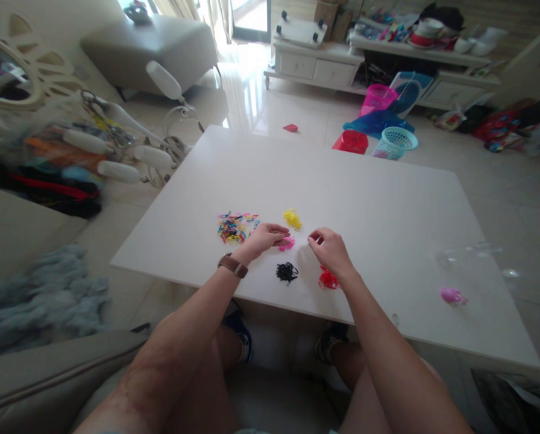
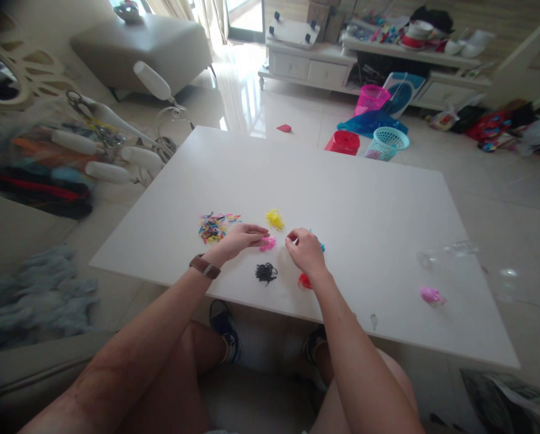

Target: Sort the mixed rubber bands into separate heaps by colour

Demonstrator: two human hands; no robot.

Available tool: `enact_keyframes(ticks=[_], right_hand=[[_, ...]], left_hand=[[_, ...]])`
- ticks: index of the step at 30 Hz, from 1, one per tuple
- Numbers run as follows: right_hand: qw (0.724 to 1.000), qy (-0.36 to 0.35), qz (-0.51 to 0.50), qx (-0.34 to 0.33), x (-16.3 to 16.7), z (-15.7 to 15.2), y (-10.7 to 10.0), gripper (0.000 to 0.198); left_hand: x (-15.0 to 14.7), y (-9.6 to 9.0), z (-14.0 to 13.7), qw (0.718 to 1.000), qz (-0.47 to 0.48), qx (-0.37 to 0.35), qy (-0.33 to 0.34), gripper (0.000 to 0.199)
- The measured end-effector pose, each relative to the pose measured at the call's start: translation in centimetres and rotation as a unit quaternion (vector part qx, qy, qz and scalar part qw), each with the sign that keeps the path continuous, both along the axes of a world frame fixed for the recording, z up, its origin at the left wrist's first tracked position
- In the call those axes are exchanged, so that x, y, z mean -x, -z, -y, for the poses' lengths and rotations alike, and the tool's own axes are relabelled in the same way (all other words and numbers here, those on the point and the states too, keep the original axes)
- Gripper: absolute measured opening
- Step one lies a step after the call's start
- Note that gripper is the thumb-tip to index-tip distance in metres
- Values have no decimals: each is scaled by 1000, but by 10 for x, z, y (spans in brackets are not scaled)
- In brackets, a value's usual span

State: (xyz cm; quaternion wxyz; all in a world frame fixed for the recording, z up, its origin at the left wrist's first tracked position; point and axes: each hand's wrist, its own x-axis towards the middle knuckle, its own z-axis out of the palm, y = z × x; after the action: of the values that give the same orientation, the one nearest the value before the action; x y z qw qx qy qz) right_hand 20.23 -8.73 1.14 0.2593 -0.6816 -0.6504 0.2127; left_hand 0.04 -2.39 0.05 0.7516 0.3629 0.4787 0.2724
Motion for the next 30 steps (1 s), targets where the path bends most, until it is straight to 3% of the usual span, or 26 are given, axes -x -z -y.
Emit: enact_keyframes(ticks=[8,12,17,24,30], right_hand=[[996,-40,-53,-57,8,3,-2,11],[990,-97,-89,-44,12,5,-3,11],[986,-119,-115,-22,15,4,-6,11],[992,-101,-79,-13,17,6,-9,10],[999,-25,-24,-19,3,6,-8,9]], left_hand=[[-3,5,7,991,95,8,91,24],[-6,10,10,981,138,3,134,36],[-5,6,10,977,147,-10,152,35],[-5,-2,12,978,131,13,161,21],[-3,-9,14,984,120,38,122,19]])
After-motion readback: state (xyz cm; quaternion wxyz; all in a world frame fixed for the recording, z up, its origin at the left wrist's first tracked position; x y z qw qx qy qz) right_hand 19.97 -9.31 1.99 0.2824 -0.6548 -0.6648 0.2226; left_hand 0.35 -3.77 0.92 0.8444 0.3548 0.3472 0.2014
